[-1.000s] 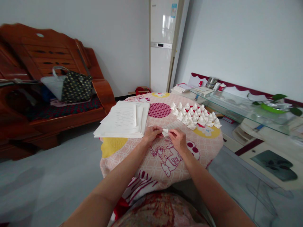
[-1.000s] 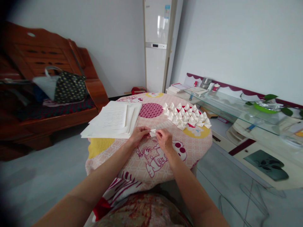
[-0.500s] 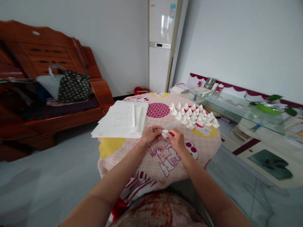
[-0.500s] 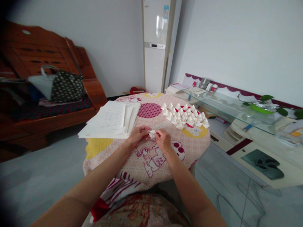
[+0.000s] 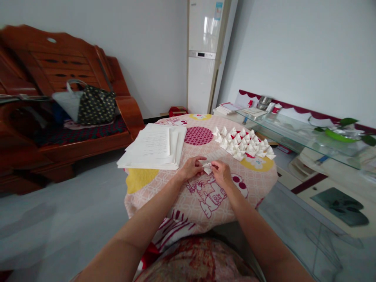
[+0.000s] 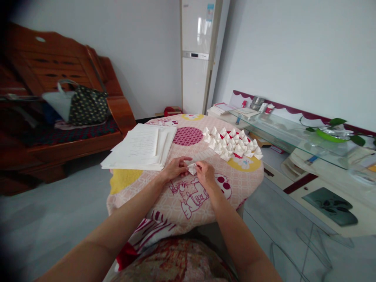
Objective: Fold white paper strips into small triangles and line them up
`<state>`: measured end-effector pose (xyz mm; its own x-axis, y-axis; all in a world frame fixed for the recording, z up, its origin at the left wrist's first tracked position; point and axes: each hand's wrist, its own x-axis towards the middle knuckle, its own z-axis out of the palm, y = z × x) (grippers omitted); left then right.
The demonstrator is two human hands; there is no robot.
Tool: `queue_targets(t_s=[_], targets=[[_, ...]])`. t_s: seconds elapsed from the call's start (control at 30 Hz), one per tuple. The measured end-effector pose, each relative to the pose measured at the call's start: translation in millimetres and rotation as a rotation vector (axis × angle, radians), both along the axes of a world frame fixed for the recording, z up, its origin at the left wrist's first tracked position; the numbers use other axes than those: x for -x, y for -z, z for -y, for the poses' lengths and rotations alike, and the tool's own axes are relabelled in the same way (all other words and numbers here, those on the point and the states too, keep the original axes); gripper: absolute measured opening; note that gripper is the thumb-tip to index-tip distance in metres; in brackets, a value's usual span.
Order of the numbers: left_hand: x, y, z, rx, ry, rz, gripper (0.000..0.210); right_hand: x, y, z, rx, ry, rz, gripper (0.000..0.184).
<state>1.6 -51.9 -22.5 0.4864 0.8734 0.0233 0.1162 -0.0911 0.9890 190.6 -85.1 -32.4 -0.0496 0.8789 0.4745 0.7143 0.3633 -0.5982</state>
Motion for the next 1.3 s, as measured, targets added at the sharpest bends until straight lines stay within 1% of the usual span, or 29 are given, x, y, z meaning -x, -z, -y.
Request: queue_targets(t_s=[0.07, 0.17, 0.23, 0.3, 0.4, 0.47, 0.6, 0.77, 0.93, 1.03, 1.17, 1.3], targets=[[-0.3, 0.0, -1.1, -0.100, -0.033, -0.124, 0.053, -0.6, 0.4, 0.0, 0.012, -0.009, 0.005, 0.017], [-1.8, -2.1, -0.3, -0.346, -0.165, -0.309, 0.044, -1.4, 1.1, 0.0, 0.002, -0.033, 0.030, 0.018], [-3.6, -4.5, 2.2, -0.497, -0.238, -0.380, 0.035, -1.4, 1.6, -0.3, -0.018, -0.061, 0.057, 0.020], [-6.2, -6.9, 5.6, -0.593, -0.245, -0.403, 0.025, -0.7, 2.0, -0.7, -0.034, -0.077, 0.080, 0.020], [-10.4, -9.1, 9.6, -0.658, -0.210, -0.418, 0.014, 0.7, 2.5, -1.4, -0.044, -0.076, 0.098, 0.019], [-12.4, -8.8, 10.3, -0.659, -0.209, -0.448, 0.011, 1.4, 2.6, -1.6, -0.043, -0.072, 0.103, 0.019], [-12.2, -5.4, 7.7, -0.610, -0.227, -0.478, 0.009, 2.6, 1.5, -1.6, -0.011, -0.054, 0.121, 0.019], [-10.4, -4.0, 5.9, -0.538, -0.221, -0.442, 0.012, 8.5, -0.8, -0.8, 0.014, -0.032, 0.164, 0.016], [-10.2, -8.2, 6.0, -0.485, -0.240, -0.402, 0.011, 14.4, -1.5, -0.4, -0.016, -0.012, 0.200, 0.021], [-8.7, -10.5, 5.3, -0.456, -0.268, -0.369, 0.011, 14.3, -1.1, -0.3, -0.049, 0.000, 0.164, 0.020], [-4.1, -12.8, 3.3, -0.389, -0.307, -0.325, 0.012, 10.6, -0.8, -0.2, -0.057, 0.003, 0.059, 0.018], [1.0, -13.9, 0.5, -0.282, -0.282, -0.248, 0.014, 7.9, -1.2, 0.5, -0.042, 0.011, 0.003, 0.017]])
